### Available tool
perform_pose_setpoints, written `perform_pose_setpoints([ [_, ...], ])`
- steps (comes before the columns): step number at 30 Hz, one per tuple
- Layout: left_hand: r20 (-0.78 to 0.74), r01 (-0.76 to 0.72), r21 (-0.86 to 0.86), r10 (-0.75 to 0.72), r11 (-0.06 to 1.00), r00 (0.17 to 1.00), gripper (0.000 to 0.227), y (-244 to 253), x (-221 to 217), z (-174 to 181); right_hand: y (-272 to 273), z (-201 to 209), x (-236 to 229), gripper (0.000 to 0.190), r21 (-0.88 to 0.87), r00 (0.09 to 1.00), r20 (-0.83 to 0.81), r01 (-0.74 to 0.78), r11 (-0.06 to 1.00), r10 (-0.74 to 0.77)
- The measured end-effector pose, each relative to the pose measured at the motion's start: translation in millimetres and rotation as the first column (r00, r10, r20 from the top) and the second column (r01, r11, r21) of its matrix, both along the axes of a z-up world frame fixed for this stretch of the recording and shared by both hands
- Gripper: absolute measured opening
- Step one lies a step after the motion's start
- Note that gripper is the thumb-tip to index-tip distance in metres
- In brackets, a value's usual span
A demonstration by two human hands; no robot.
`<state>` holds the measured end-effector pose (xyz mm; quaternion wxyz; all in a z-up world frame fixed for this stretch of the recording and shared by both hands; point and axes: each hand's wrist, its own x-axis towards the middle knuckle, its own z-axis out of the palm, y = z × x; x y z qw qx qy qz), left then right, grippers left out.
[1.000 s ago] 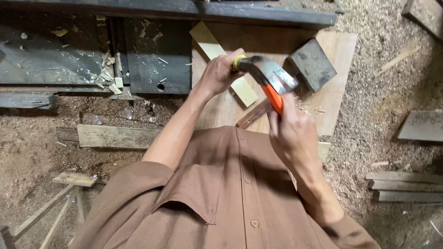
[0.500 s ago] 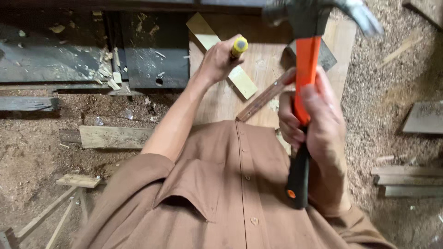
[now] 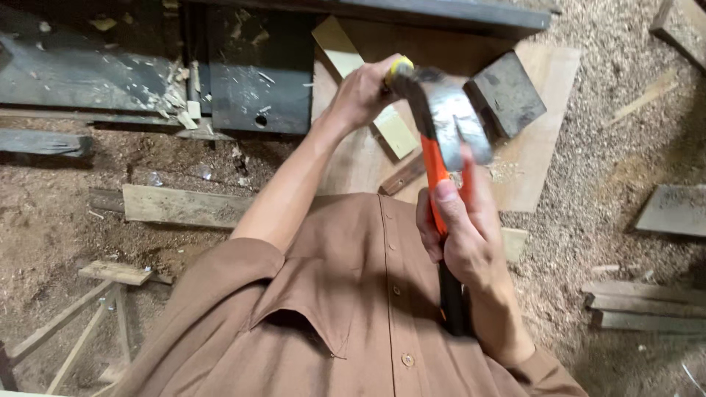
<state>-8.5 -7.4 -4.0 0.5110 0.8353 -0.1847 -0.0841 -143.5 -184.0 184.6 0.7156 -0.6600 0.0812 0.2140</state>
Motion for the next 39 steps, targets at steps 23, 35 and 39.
perform_pose_setpoints([
  [23, -0.081, -0.004, 0.129, 0.014, 0.992, 0.997, 0.026, -1, 2, -22, 4, -16, 18, 0.057, -0.013, 0.987, 0.159, 0.042, 0.999, -0.040],
  [35, -0.098, -0.015, 0.094, 0.024, 0.995, 0.995, 0.041, -1, -1, -12, -4, -22, 13, 0.054, 0.035, 0.995, 0.087, 0.043, 0.998, -0.045],
  [39, -0.208, 0.001, 0.158, 0.033, 0.987, 0.978, 0.026, -2, 7, -16, 3, -29, 28, 0.054, -0.156, 0.993, 0.114, -0.010, 0.988, 0.028],
])
